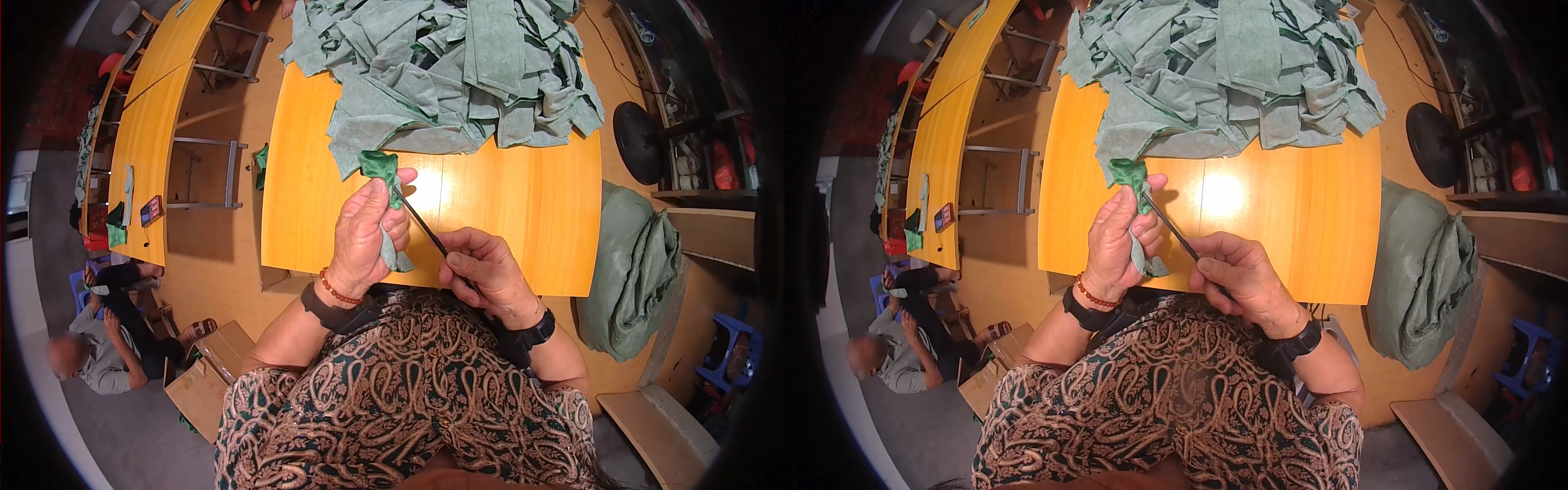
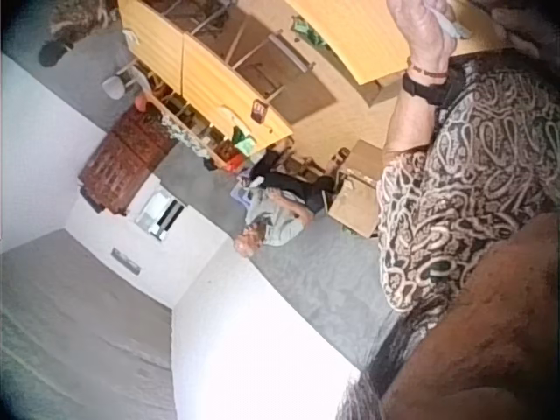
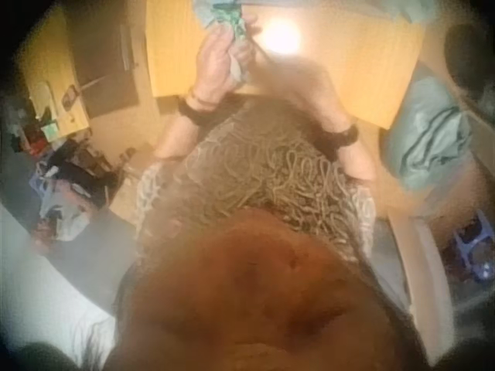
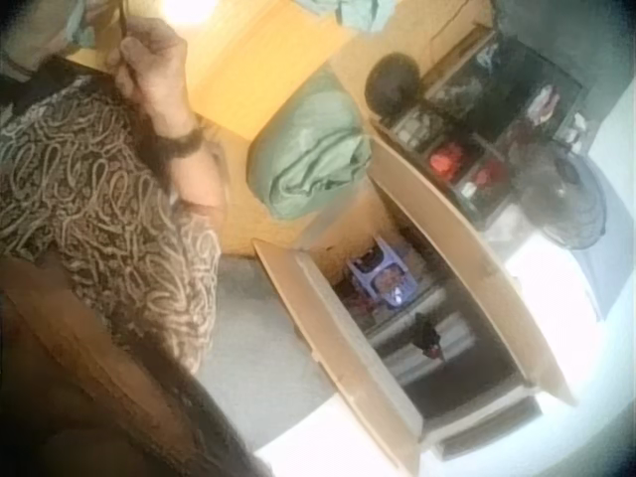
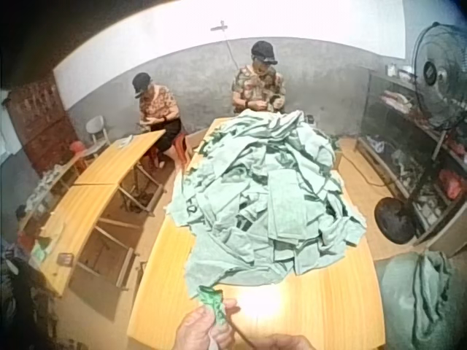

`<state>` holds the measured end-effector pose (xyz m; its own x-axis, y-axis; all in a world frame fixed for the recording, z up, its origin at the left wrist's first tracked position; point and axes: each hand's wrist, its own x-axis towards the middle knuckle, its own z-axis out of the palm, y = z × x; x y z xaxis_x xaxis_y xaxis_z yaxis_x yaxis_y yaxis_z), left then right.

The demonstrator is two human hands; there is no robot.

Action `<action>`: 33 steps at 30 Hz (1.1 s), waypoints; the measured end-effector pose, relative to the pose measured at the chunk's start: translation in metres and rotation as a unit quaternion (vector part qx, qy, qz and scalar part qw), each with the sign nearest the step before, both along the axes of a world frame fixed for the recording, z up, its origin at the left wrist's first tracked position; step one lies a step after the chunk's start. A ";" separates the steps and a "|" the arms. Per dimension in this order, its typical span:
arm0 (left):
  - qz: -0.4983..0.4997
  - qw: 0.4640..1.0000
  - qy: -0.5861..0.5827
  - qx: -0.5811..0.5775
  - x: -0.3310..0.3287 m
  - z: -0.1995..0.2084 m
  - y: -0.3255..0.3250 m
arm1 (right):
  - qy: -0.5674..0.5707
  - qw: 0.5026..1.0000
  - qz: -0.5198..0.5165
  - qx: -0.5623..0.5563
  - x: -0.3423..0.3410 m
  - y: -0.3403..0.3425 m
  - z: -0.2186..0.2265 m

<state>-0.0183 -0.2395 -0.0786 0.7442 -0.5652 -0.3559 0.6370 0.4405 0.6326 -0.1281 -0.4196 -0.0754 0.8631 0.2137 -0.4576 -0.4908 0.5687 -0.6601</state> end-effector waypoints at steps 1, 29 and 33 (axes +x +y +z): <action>0.003 1.000 -0.008 0.007 -0.001 0.001 -0.002 | -0.005 1.000 -0.008 0.000 0.002 0.001 -0.001; -0.048 0.989 -0.131 0.046 -0.017 -0.010 0.004 | -0.095 0.988 -0.088 -0.080 0.018 0.021 -0.018; 0.045 0.994 -0.096 0.006 0.001 0.002 0.002 | -0.108 0.982 -0.041 -0.146 0.019 0.013 -0.008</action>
<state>-0.0175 -0.2371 -0.0767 0.8471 -0.4891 -0.2080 0.4613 0.4824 0.7447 -0.1089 -0.4063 -0.0836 0.9558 0.0257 -0.2928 -0.2811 0.3705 -0.8853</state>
